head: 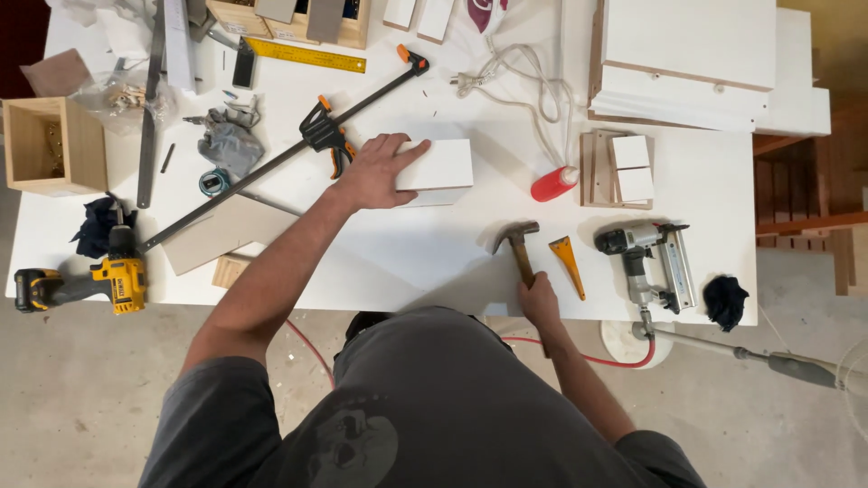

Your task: Assembling a small wooden box by fitting panels together and tapping them with a hammer

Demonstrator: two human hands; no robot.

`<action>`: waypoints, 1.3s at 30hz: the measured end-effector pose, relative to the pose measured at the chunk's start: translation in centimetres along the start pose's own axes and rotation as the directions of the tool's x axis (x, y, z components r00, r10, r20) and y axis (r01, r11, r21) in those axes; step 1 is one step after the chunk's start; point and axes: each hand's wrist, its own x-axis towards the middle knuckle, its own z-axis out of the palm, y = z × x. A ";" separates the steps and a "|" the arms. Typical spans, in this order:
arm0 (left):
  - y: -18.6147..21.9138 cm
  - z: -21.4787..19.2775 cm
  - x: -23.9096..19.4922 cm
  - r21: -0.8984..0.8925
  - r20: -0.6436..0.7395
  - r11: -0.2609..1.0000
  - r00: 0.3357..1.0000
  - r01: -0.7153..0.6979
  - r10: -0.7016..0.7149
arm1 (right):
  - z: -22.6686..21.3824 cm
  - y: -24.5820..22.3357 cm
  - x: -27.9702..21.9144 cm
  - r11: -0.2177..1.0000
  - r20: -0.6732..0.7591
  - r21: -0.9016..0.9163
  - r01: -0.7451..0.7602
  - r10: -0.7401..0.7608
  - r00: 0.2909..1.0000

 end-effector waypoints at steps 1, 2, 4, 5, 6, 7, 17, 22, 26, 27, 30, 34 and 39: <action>0.1 -0.1 0.0 0.012 0.005 1.000 1.000 -0.005 0.005 | -0.5 0.0 -0.7 0.982 -0.106 -0.123 0.143 -0.156 0.982; 0.2 -0.2 0.0 0.024 0.010 1.000 1.000 -0.010 0.010 | -1.1 0.1 -1.5 0.929 -0.189 -0.258 0.265 -0.318 0.929; -0.7 0.5 0.5 0.056 0.011 0.998 1.000 -0.011 0.011 | -5.3 -4.1 -5.6 0.954 -0.279 -0.023 0.299 -0.294 0.914; -0.7 1.2 0.3 0.075 0.024 0.997 1.000 -0.005 0.003 | -7.2 -5.7 -8.2 0.921 -0.343 0.208 0.331 -0.248 0.906; -1.0 1.4 0.6 0.071 0.021 0.997 1.000 -0.006 0.005 | -10.5 -8.5 -10.5 0.922 -0.344 0.204 0.329 -0.247 0.906; -1.3 1.6 0.8 0.060 0.027 0.998 1.000 -0.001 0.000 | -13.6 -11.3 -12.8 0.898 -0.274 0.257 0.356 -0.286 0.918; 0.1 -0.8 1.0 0.031 0.077 0.999 0.997 0.015 -0.017 | -18.2 -20.9 -13.1 0.884 -0.145 0.031 0.466 -0.457 0.878; 1.3 -2.2 2.1 0.050 0.116 0.998 0.992 0.049 -0.055 | -17.2 -20.2 -9.6 0.887 -0.110 -0.064 0.457 -0.462 0.880; 1.4 -2.5 1.2 0.039 0.125 0.999 0.992 0.031 -0.035 | -19.2 -22.3 -12.7 0.900 -0.105 0.055 0.433 -0.426 0.899; 1.4 -2.5 1.2 0.039 0.126 0.999 0.991 0.032 -0.037 | -18.6 -22.1 -11.7 0.900 -0.103 0.056 0.433 -0.426 0.899; 1.7 -2.3 0.7 0.041 0.133 0.999 0.990 0.032 -0.037 | -17.1 -21.7 -10.2 0.899 -0.040 -0.047 0.435 -0.437 0.899; 2.6 -2.8 0.1 0.058 0.184 0.996 0.980 0.062 -0.071 | -17.9 -21.8 -10.9 0.893 -0.019 -0.056 0.446 -0.447 0.894; 1.3 -1.7 0.9 0.082 0.140 0.996 0.989 0.026 -0.037 | -19.4 -22.8 -12.3 0.888 -0.070 -0.002 0.459 -0.458 0.886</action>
